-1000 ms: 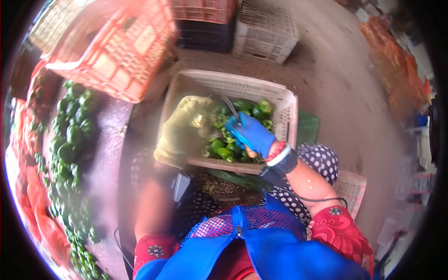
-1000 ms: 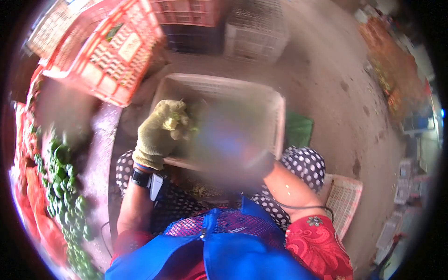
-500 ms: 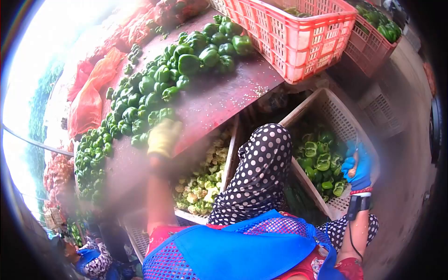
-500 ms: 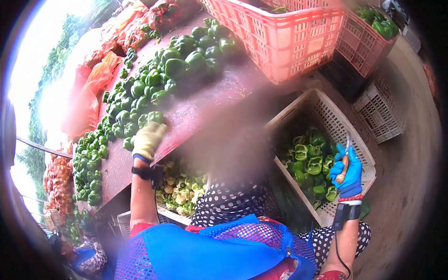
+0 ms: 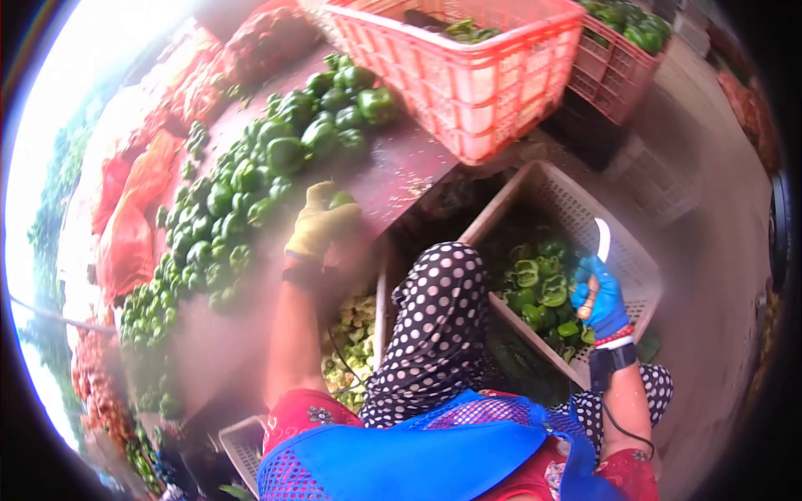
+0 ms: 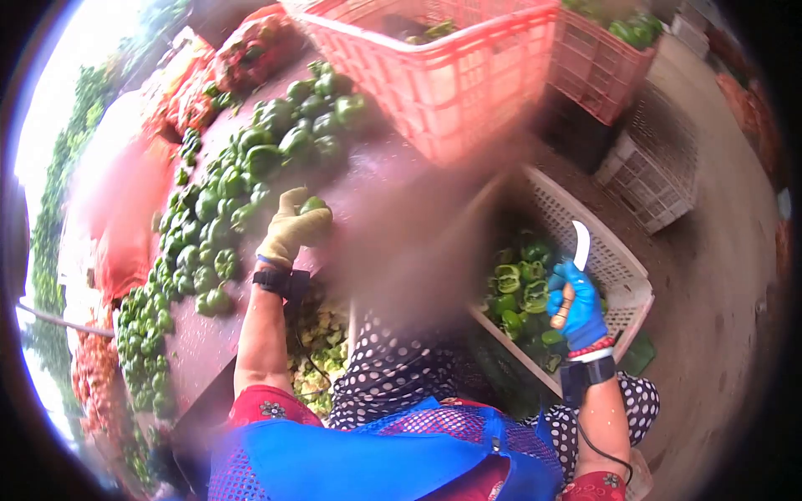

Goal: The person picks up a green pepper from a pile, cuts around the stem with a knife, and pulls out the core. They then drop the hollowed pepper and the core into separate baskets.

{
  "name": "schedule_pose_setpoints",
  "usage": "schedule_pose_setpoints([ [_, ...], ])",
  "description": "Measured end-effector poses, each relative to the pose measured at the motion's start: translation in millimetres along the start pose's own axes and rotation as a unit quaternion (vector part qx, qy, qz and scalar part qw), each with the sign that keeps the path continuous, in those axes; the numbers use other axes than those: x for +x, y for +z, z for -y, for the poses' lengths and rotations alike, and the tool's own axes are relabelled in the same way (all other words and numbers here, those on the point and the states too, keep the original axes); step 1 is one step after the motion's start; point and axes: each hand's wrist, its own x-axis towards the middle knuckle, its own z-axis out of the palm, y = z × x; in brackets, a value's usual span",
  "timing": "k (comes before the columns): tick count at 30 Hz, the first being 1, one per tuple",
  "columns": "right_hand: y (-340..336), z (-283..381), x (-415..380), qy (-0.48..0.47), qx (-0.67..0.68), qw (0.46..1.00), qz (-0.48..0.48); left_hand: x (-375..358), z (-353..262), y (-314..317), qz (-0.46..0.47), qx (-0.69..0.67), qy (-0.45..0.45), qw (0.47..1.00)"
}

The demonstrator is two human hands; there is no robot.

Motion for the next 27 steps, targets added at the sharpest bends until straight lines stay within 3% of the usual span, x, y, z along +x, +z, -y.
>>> schedule_pose_setpoints([
  [2,3.2,-5.0,1.9,-0.067,-0.025,0.991,0.113,-18.4,-43.1,30.8,0.095,-0.182,0.001,0.979],
  [3,13.2,-2.9,-6.3,-0.091,-0.030,0.983,0.154,-9.2,-44.9,53.0,0.173,-0.203,0.064,0.962],
  [5,49.2,3.6,-29.5,-0.126,-0.039,0.973,0.191,-17.6,-66.9,104.2,0.286,-0.249,0.071,0.922],
  [7,87.3,18.1,-58.1,-0.158,-0.071,0.969,0.175,-68.8,-118.9,149.6,0.359,-0.285,-0.039,0.888],
  [8,96.0,21.6,-65.6,-0.176,-0.101,0.966,0.160,-75.0,-121.5,173.0,0.443,-0.335,-0.088,0.827],
  [9,96.3,19.0,-63.6,-0.279,-0.168,0.931,0.167,-81.6,-122.8,195.1,0.517,-0.377,-0.141,0.755],
  [11,78.0,18.9,-52.8,-0.359,-0.220,0.892,0.166,-96.0,-124.0,229.7,0.574,-0.378,-0.155,0.710],
  [12,67.1,19.7,-45.1,-0.346,-0.199,0.902,0.164,-104.3,-122.4,239.5,0.564,-0.341,-0.112,0.744],
  [13,62.8,24.8,-51.1,-0.258,-0.114,0.943,0.179,-111.4,-119.8,245.6,0.547,-0.303,-0.067,0.777],
  [15,54.5,34.7,-64.1,-0.081,0.091,0.980,0.158,-115.2,-125.2,254.1,0.558,-0.344,-0.158,0.739],
  [18,43.4,23.2,-42.3,-0.157,0.005,0.977,0.147,-127.0,-126.3,263.2,0.562,-0.329,-0.102,0.752],
  [19,42.2,21.1,-38.9,-0.174,-0.024,0.973,0.147,-124.2,-120.3,259.7,0.519,-0.241,-0.106,0.813],
  [22,42.4,23.3,-36.3,-0.171,-0.065,0.973,0.140,-123.9,-122.7,270.9,0.582,-0.252,0.020,0.773],
  [26,44.3,33.3,-48.8,-0.195,-0.243,0.940,0.141,-130.0,-117.6,267.4,0.477,-0.249,-0.048,0.841],
  [27,44.6,40.6,-56.0,-0.190,-0.261,0.937,0.133,-122.8,-117.0,267.2,0.492,-0.253,-0.044,0.832],
])
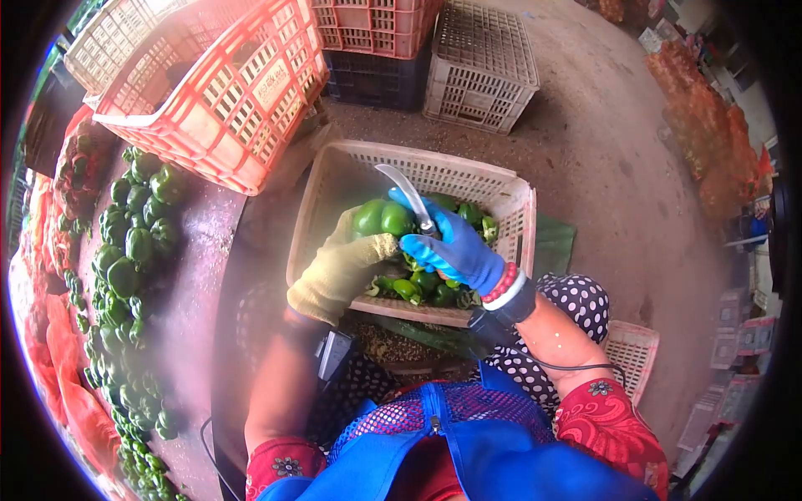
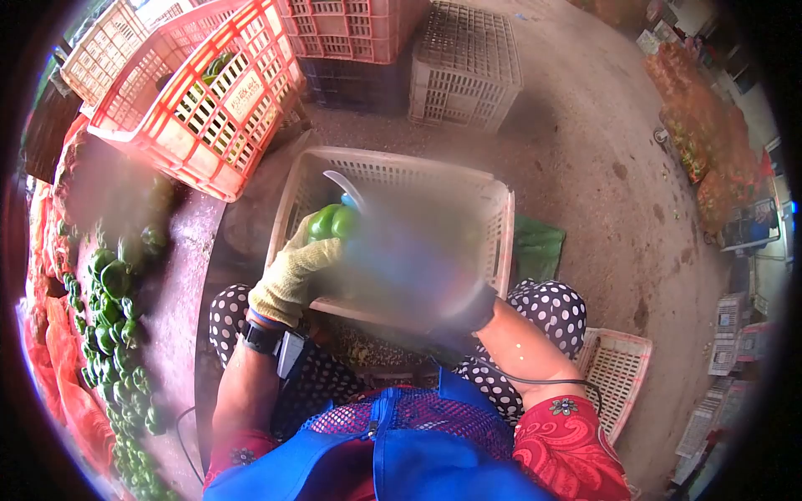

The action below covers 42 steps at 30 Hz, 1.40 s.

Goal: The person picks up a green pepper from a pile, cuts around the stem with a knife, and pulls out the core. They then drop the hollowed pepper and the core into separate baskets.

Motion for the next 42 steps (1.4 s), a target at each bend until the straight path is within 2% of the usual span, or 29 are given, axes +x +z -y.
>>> schedule_pose_setpoints([
  [1,-0.1,6.5,-1.5,0.009,-0.018,1.000,-0.002,1.4,-2.7,-3.1,0.003,0.015,-0.002,1.000],
  [2,1.9,8.7,-1.1,-0.065,-0.148,0.986,-0.045,1.1,-6.0,-4.9,0.007,0.030,-0.004,1.000],
  [4,0.3,-4.7,5.0,-0.237,-0.283,0.927,-0.057,1.0,-10.9,-5.7,0.006,0.070,-0.005,0.998],
  [6,-2.2,-13.0,2.9,-0.285,-0.378,0.878,-0.067,0.4,-13.8,-3.9,-0.001,0.123,-0.004,0.992],
  [9,0.9,-8.9,-2.4,-0.179,-0.468,0.860,-0.090,0.4,-8.8,-10.6,-0.090,0.164,-0.029,0.982],
  [16,2.5,-17.2,1.7,-0.217,-0.389,0.890,-0.098,6.1,-5.2,-2.8,-0.054,0.038,-0.030,0.997],
  [21,6.5,-11.5,-1.2,-0.138,-0.487,0.856,-0.105,16.3,13.4,-5.8,-0.078,0.171,0.034,0.982],
  [22,5.8,-15.1,-1.2,-0.154,-0.471,0.862,-0.107,16.2,16.1,-3.6,-0.086,0.188,0.050,0.977],
  [25,5.8,-21.4,-2.2,-0.151,-0.464,0.865,-0.116,14.5,16.3,7.6,-0.114,0.166,0.056,0.978],
  [28,11.2,-13.1,-1.8,-0.062,-0.506,0.851,-0.126,13.6,14.0,15.5,-0.120,0.114,0.038,0.985],
  [31,7.3,-17.2,1.1,-0.128,-0.498,0.847,-0.133,16.1,22.7,11.0,-0.103,0.088,0.081,0.987],
  [34,1.6,-28.5,6.4,-0.177,-0.472,0.854,-0.127,16.7,25.0,11.3,-0.111,0.063,0.076,0.989],
  [37,5.7,-38.4,6.7,-0.009,-0.498,0.861,-0.102,16.5,22.5,13.3,-0.131,0.138,0.072,0.979],
  [40,4.4,-39.0,5.0,-0.071,-0.490,0.860,-0.125,16.5,27.2,20.5,-0.146,0.180,0.151,0.961],
  [42,2.8,-48.6,-2.6,-0.140,-0.438,0.876,-0.145,20.6,11.5,14.8,-0.082,0.104,0.140,0.981],
])
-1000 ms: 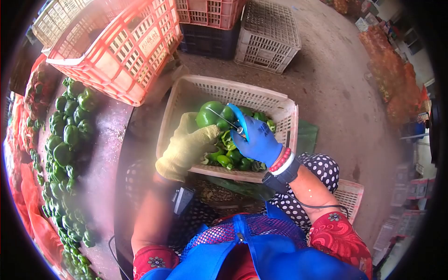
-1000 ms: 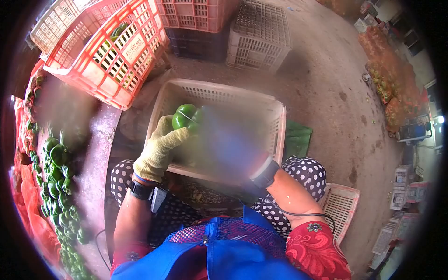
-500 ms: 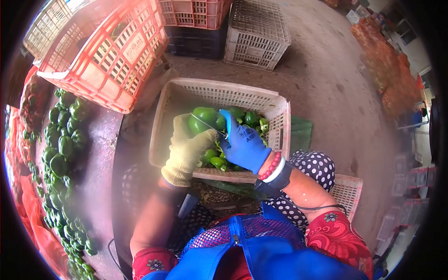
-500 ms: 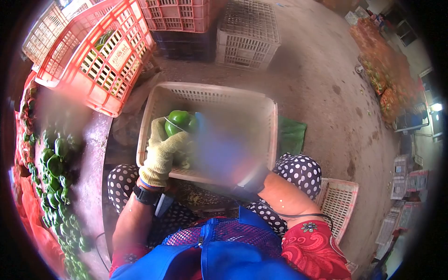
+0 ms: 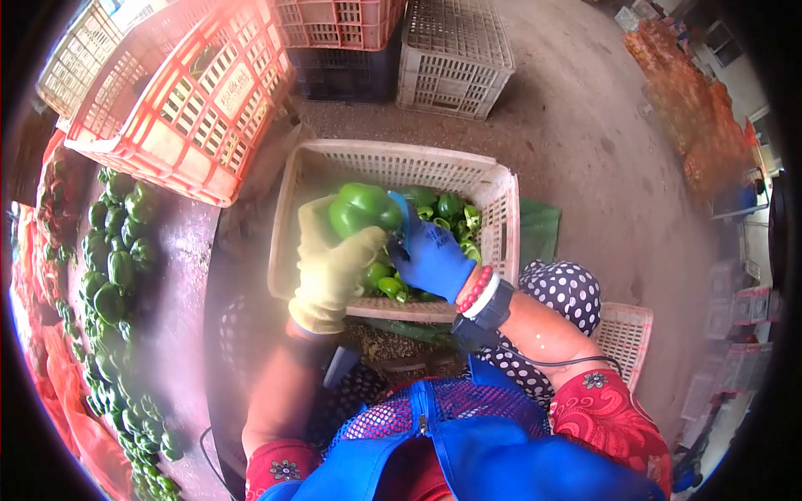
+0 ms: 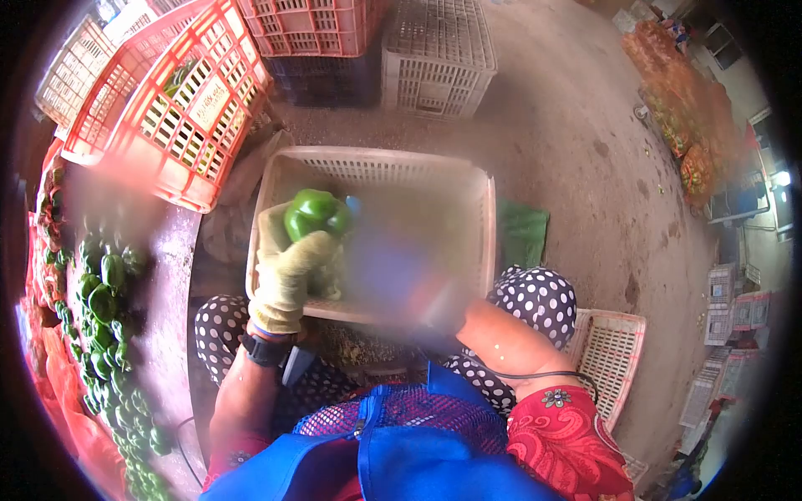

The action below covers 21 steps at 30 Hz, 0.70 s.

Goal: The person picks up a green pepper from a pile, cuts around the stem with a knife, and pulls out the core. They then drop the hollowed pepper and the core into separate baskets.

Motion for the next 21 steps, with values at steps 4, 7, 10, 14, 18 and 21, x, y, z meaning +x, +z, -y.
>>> schedule_pose_setpoints([
  [4,-15.4,13.2,1.5,0.046,0.002,0.997,0.067,0.5,-27.9,-13.5,0.029,-0.082,0.010,0.996],
  [7,-20.5,11.2,-0.3,-0.003,0.100,0.995,0.013,-0.8,-34.1,-19.7,0.033,-0.055,-0.009,0.998],
  [10,-21.9,0.1,-0.1,-0.008,0.162,0.986,0.028,-1.5,-29.3,-19.7,0.012,-0.098,-0.011,0.995],
  [14,-37.0,-3.6,4.3,0.045,0.068,0.987,0.141,4.9,-37.9,-30.5,-0.013,-0.182,0.004,0.983],
  [18,-38.1,-2.1,10.3,0.121,0.401,0.903,0.096,-0.4,-39.6,-23.1,0.051,-0.074,-0.067,0.994],
  [21,-39.0,13.3,20.0,-0.031,0.390,0.918,0.067,-9.8,-19.6,-6.3,0.050,0.170,-0.034,0.984],
])
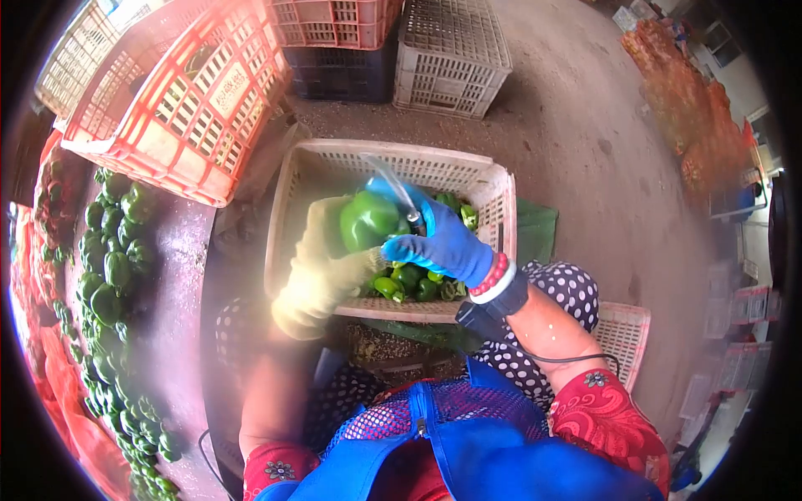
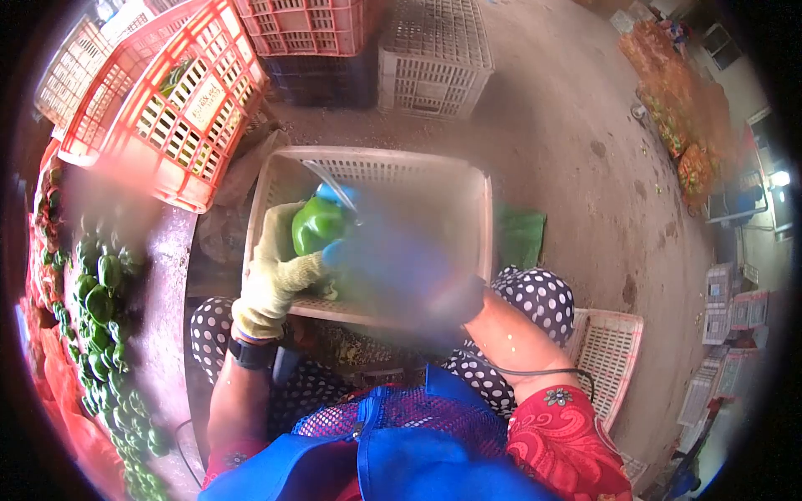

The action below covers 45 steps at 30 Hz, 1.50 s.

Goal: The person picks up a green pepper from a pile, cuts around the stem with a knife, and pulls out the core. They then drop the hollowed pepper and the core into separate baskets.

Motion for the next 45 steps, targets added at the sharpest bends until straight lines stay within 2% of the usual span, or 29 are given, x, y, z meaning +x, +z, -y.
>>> schedule_pose_setpoints([
  [1,2.2,5.5,0.8,0.019,-0.031,0.999,0.000,6.0,9.2,4.9,-0.017,-0.013,0.018,1.000],
  [4,-0.3,9.6,2.8,0.125,0.071,0.990,0.009,3.9,17.3,-2.3,0.059,-0.012,0.126,0.990],
  [7,5.3,9.5,1.0,0.163,0.131,0.978,0.005,5.0,15.7,-3.7,0.085,-0.034,0.025,0.995],
  [10,8.0,-1.9,-2.0,0.167,0.128,0.978,-0.001,-0.2,0.7,-0.7,0.105,-0.147,-0.036,0.983],
  [13,7.6,-4.4,-6.8,0.187,0.157,0.970,-0.003,5.0,5.4,-11.8,0.163,-0.308,-0.066,0.935],
  [16,5.5,-6.5,-8.4,0.205,0.195,0.959,-0.008,7.5,12.2,-8.9,0.144,-0.387,-0.034,0.910],
  [18,4.7,-11.3,-8.0,0.214,0.230,0.949,-0.028,8.1,15.8,-24.1,0.201,-0.396,-0.012,0.896],
  [22,-3.8,-20.2,-5.1,0.235,0.366,0.897,-0.070,0.0,21.2,-34.2,0.145,-0.417,0.033,0.897],
  [24,-15.8,-16.9,-1.9,0.234,0.367,0.897,-0.080,5.6,16.9,-30.3,0.105,-0.459,0.059,0.880],
  [26,-15.0,-15.2,-0.6,0.213,0.275,0.932,-0.104,13.1,17.4,-36.3,0.084,-0.217,0.179,0.956],
  [27,-12.0,-15.9,-0.5,0.200,0.210,0.949,-0.122,15.3,21.3,-33.2,-0.004,0.056,0.268,0.962],
  [29,-7.6,-36.6,-1.0,0.186,0.132,0.963,-0.141,27.8,37.2,-18.9,-0.124,0.248,0.318,0.907],
  [30,-4.1,-54.1,-7.8,0.187,0.131,0.964,-0.136,31.1,41.6,-9.3,-0.096,0.040,0.251,0.962],
  [31,7.7,-60.2,-11.0,0.194,0.154,0.961,-0.122,34.2,43.1,0.7,-0.097,-0.186,0.188,0.960],
  [32,19.0,-62.8,-13.5,0.205,0.178,0.956,-0.112,34.7,45.6,10.3,-0.115,-0.240,0.166,0.949],
  [35,31.0,-49.5,-13.2,0.229,0.186,0.947,-0.129,28.0,43.5,25.6,-0.139,-0.078,0.158,0.974],
  [36,25.7,-50.1,-10.1,0.206,0.172,0.954,-0.131,25.1,38.3,33.9,-0.094,-0.405,-0.001,0.909],
  [37,19.4,-50.4,-5.6,0.182,0.158,0.962,-0.131,26.3,36.2,32.4,-0.091,-0.337,-0.017,0.937],
  [40,11.8,-27.9,1.0,0.193,0.173,0.960,-0.108,22.7,10.4,10.6,0.022,-0.280,-0.076,0.957],
  [41,11.2,-23.2,3.7,0.184,0.146,0.967,-0.096,22.2,9.0,8.8,-0.005,-0.206,-0.106,0.973],
  [45,5.6,-10.3,-0.6,0.205,0.143,0.967,-0.041,20.1,16.2,8.6,-0.011,-0.049,-0.018,0.999],
])
